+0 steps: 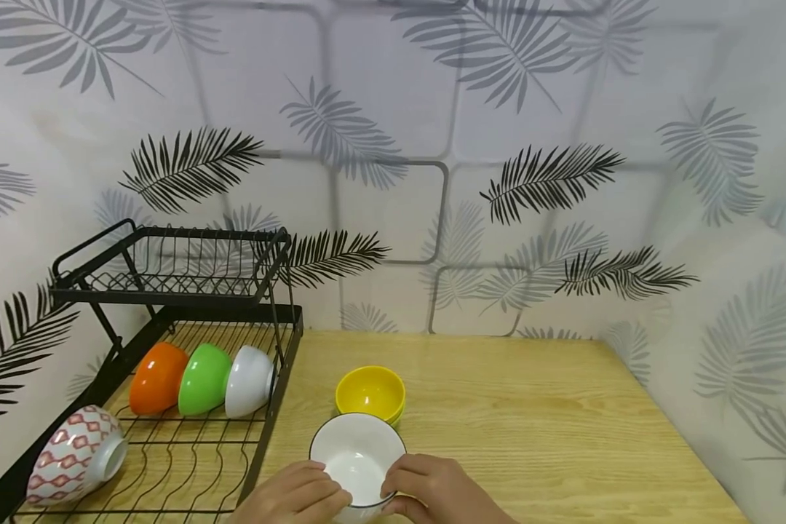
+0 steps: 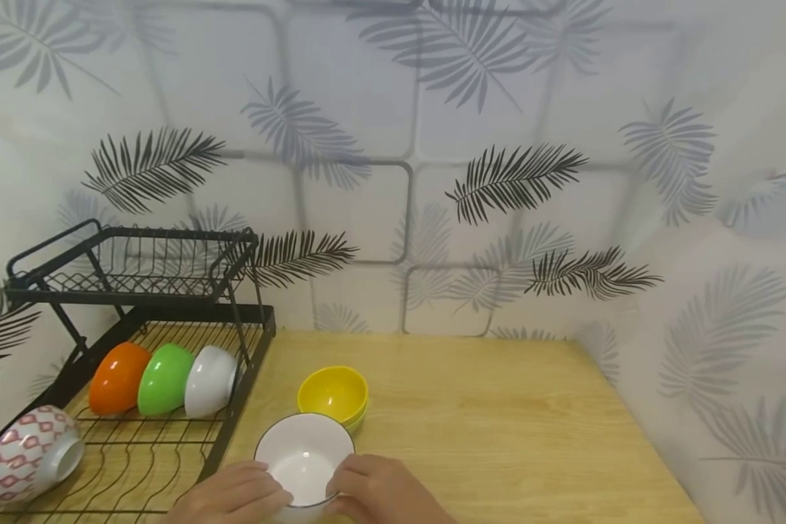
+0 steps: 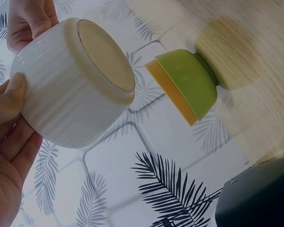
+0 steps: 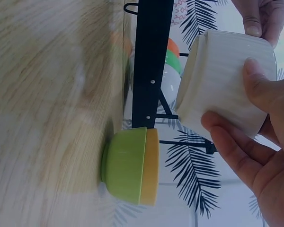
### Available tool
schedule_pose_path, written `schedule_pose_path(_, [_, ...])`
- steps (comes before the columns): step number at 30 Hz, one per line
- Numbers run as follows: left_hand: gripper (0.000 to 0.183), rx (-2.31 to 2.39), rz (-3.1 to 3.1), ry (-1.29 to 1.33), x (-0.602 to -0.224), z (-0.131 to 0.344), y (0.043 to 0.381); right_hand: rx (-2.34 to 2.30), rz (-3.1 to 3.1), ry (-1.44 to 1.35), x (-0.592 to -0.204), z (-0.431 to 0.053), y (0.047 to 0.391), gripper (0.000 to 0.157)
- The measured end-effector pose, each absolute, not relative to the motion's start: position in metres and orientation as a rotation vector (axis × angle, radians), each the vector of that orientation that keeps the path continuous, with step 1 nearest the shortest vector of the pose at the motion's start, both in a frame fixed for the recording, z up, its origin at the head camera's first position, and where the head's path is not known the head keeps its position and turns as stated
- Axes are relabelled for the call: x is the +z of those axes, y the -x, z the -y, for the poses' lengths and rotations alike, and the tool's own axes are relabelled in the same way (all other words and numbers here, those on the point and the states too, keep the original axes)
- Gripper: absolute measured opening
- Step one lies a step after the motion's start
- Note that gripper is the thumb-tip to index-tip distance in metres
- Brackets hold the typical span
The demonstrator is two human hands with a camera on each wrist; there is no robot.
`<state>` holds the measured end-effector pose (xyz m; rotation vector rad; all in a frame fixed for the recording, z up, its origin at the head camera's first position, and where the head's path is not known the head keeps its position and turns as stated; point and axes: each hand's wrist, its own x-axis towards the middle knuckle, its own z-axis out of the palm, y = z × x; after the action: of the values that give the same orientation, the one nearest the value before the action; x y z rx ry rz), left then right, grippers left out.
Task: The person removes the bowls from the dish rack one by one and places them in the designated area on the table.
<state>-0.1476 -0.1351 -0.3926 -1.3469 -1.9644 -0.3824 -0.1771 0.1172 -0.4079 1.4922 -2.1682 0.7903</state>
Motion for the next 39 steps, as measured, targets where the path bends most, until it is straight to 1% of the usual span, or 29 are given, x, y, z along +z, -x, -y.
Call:
schedule_pose_path(7, [0.027,-0.393,2.007,1.357,-0.392,0.136,0.146,0.773,2.136,-1.475,-0.41,-0.117,0.176,0.014])
schedule_pose_path(14, [0.023,-0.389,2.098,1.334,-0.39,0.135,0.142,0.738,2.101,-1.503,-0.41,-0.118,0.177,0.013])
schedule_pose_path(21, [0.028,-0.387,2.166,1.333,-0.386,0.138,0.141,0.73,2.121,-1.523,-0.41,-0.116,0.176,0.012])
schedule_pose_path(25, [0.026,-0.402,2.187,1.255,-0.385,0.139,0.14,0.762,2.151,-1.496,-0.409,-0.116,0.174,0.012])
schedule_pose_path(30, [0.031,-0.392,2.149,1.151,-0.381,0.146,0.142,0.812,2.112,-1.416,-0.407,-0.121,0.176,0.011])
schedule_pose_path(35, [0.037,-0.402,2.135,1.069,-0.376,0.159,0.142,0.771,1.998,-1.356,-0.411,-0.128,0.182,0.014])
schedule_pose_path(39, [0.032,-0.467,2.131,1.027,-0.374,0.17,0.144,0.749,1.952,-1.306,-0.415,-0.134,0.187,0.014])
